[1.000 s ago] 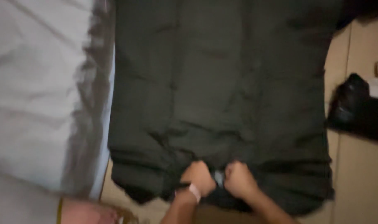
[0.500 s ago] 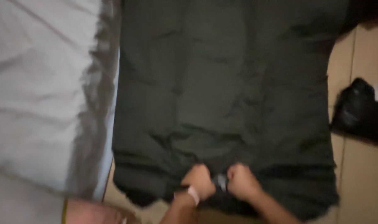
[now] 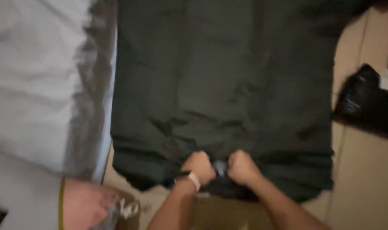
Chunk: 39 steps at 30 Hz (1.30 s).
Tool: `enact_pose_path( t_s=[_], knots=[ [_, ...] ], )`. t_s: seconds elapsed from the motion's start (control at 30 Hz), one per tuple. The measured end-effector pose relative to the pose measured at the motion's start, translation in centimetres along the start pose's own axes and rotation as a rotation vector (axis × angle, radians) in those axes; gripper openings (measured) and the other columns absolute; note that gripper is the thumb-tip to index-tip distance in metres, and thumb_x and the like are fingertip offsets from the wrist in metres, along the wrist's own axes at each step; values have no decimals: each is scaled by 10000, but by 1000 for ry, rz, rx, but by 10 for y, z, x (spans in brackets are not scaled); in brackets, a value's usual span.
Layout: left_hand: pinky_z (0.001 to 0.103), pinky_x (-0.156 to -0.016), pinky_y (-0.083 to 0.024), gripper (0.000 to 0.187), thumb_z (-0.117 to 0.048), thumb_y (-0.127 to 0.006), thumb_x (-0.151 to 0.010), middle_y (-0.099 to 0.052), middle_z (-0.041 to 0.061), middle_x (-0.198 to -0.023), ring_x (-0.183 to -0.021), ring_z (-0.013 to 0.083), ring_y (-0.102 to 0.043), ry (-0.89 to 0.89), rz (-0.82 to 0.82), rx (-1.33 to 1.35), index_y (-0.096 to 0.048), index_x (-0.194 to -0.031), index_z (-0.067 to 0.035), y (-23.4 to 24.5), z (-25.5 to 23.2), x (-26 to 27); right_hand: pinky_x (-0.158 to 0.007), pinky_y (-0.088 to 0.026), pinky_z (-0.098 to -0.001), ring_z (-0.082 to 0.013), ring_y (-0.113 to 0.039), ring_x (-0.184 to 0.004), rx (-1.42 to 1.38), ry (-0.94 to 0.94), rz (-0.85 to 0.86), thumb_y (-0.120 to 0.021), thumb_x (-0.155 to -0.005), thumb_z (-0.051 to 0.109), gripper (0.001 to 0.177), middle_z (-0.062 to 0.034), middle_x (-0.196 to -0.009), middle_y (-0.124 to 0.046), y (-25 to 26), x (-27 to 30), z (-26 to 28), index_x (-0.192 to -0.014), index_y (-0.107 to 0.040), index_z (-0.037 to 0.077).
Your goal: Inflating a camping sleeping pad using the integrated manual pump mechanism.
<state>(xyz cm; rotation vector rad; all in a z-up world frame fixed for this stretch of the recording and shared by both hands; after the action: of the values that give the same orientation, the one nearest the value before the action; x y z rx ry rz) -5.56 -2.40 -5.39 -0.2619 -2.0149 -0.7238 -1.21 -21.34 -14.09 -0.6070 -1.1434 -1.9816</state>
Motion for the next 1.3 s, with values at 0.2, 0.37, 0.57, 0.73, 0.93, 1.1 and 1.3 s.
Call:
enact_pose_path(
  t_s=[0.2,0.37,0.57,0.73,0.93,1.1,1.3],
  knots=[
    [501,-915,-557,267,-116,-677,-724,-678,326,-1040,-1041,462,-672,-30,-89,-17,-763,-928,32,3,0,10,-676,-568,-460,-401,-721,-753,9,47,-99,-626,-640,5,87,-242,-744,-700,17,19,18,-669,-708,9],
    [483,-971,-517,341,-153,-770,-681,-657,333,-1058,-1079,437,-662,5,-102,-71,-740,-954,48,20,9,-24,-691,-561,-482,-430,-708,-747,-3,62,-163,-676,-650,43,51,-249,-744,-695,-25,-35,-6,-655,-715,10],
    [495,-869,-576,273,-145,-688,-723,-696,301,-1001,-990,444,-698,-15,-142,3,-758,-911,40,2,2,8,-674,-573,-472,-384,-730,-721,-23,53,-65,-667,-611,21,65,-213,-739,-714,11,13,17,-662,-707,29],
    [493,-868,-571,233,-138,-688,-710,-693,284,-986,-971,449,-691,-48,-80,27,-759,-874,12,-8,12,-22,-668,-575,-460,-385,-730,-718,-50,8,-155,-659,-633,25,56,-227,-720,-699,-9,-4,4,-657,-709,31],
    [485,-863,-577,246,-153,-694,-690,-697,285,-961,-948,436,-700,-33,-94,-16,-757,-855,19,-20,14,-11,-677,-571,-449,-383,-722,-715,-15,11,-67,-672,-621,18,48,-216,-724,-690,3,7,7,-665,-690,27],
    [494,-855,-569,247,-141,-672,-690,-695,301,-947,-929,451,-691,-111,-149,25,-763,-853,21,-12,11,-5,-672,-561,-442,-363,-710,-693,-88,9,-95,-633,-637,-3,68,-212,-698,-688,-1,15,9,-650,-688,36],
    [484,-964,-508,227,-135,-704,-653,-699,290,-934,-945,445,-696,-51,-23,-9,-774,-826,-5,-25,17,-8,-651,-559,-415,-344,-738,-654,-48,7,57,-651,-607,-1,15,-236,-655,-676,-12,11,-4,-605,-665,3]
  ],
)
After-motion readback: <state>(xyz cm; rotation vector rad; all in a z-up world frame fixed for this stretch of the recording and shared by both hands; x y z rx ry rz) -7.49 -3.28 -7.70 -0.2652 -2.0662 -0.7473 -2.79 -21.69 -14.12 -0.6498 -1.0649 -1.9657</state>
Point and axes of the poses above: each hand's wrist, its own x-axis away from the middle knuckle, its own y-axis out of the back of the hand, z = x × y, the point moved 2 cm from there along -x, towards the middle knuckle
